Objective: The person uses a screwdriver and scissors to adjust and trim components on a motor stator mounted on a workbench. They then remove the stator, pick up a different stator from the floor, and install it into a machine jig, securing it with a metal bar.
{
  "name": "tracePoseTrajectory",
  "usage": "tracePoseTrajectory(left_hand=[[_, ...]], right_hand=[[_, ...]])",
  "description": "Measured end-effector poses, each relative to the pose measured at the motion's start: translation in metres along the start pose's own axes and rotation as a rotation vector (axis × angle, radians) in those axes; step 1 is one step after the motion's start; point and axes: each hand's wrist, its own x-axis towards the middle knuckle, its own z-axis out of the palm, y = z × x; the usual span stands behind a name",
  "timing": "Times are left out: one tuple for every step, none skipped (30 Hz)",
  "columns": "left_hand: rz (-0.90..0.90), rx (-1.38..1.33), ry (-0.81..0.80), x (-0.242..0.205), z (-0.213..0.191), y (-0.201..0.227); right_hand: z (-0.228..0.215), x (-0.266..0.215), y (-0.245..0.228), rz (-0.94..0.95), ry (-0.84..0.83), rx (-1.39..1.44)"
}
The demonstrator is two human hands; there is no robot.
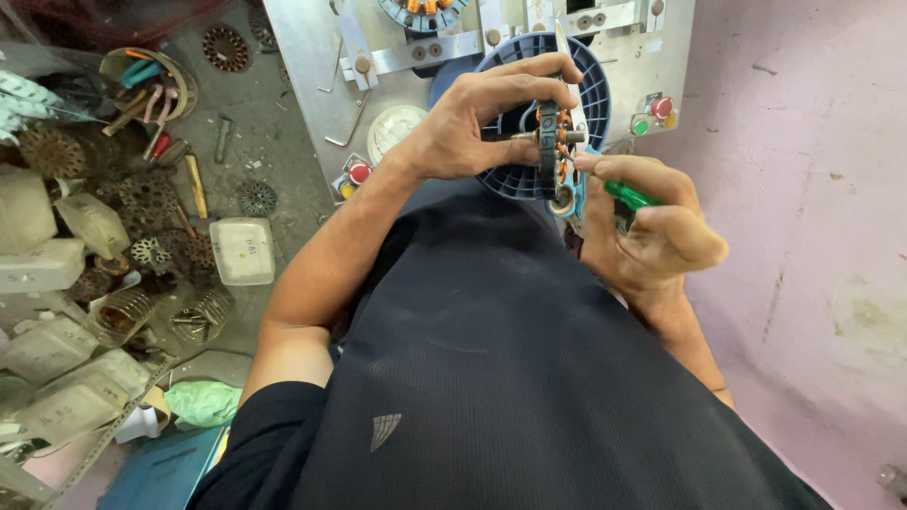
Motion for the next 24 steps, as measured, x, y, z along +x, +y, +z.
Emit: tracePoseTrajectory(left_hand=[[0.006,0.02,0.003,0.0,-0.001,0.0],[0.012,0.04,0.006,0.0,-0.001,0.001],[0.026,0.064,0.009,0.002,-0.003,0.0],[0.007,0.062,0.013,0.001,-0.003,0.0],[-0.007,0.065,0.018,0.001,-0.002,0.001],[-0.021,0.068,0.023,0.0,-0.001,0.002],[-0.018,0.058,0.029,0.002,0.0,0.002],[-0.016,0.047,0.034,0.003,0.001,0.004],[-0.016,0.042,0.041,0.003,0.001,0.006],[-0.016,0.042,0.046,0.006,0.001,0.007],[-0.028,0.038,0.051,0.004,0.003,0.009],[-0.04,0.034,0.056,0.004,0.003,0.009],[-0.025,0.027,0.058,0.003,0.004,0.009],[-0.01,0.021,0.059,0.003,0.005,0.009],[0.0,0.01,0.059,0.002,0.005,0.009],[0.002,0.021,0.059,0.003,0.004,0.009],[0.004,0.03,0.06,0.002,0.004,0.008],[0.005,0.04,0.061,0.003,0.003,0.008],[-0.008,0.041,0.06,0.002,0.004,0.008],[-0.022,0.041,0.059,0.001,0.004,0.008],[-0.034,0.043,0.06,0.002,0.004,0.008],[-0.037,0.062,0.062,0.003,0.004,0.008],[-0.044,0.077,0.066,0.003,0.005,0.007],[-0.051,0.092,0.069,0.003,0.005,0.007]], right_hand=[[0.001,0.002,0.002,-0.015,0.001,0.004],[0.003,0.004,0.004,-0.03,0.003,0.009],[0.006,0.006,0.006,-0.128,0.041,-0.025],[0.011,0.006,0.005,-0.226,0.079,-0.058],[0.015,0.009,0.007,-0.331,0.12,-0.09],[0.017,0.01,0.005,-0.278,0.118,-0.05],[0.017,0.013,0.004,-0.237,0.114,-0.019],[0.014,0.016,0.002,-0.197,0.11,0.013],[0.009,0.02,-0.002,-0.066,0.066,0.043],[0.002,0.025,-0.006,0.065,0.021,0.071],[-0.002,0.027,-0.01,0.209,-0.024,0.103],[-0.005,0.03,-0.01,0.26,-0.085,0.074],[-0.011,0.031,-0.012,0.32,-0.144,0.043],[-0.015,0.032,-0.014,0.38,-0.203,0.012],[-0.016,0.033,-0.013,0.402,-0.214,0.005],[-0.019,0.035,-0.011,0.423,-0.224,-0.002],[-0.02,0.035,-0.011,0.445,-0.237,-0.009],[-0.019,0.035,-0.008,0.375,-0.182,0.054],[-0.018,0.034,-0.008,0.307,-0.13,0.117],[-0.017,0.033,-0.008,0.238,-0.079,0.179],[-0.016,0.032,-0.007,0.252,-0.014,0.206],[-0.014,0.031,-0.007,0.264,0.052,0.232],[-0.013,0.03,-0.007,0.279,0.082,0.238],[-0.012,0.029,-0.008,0.293,0.113,0.243]])
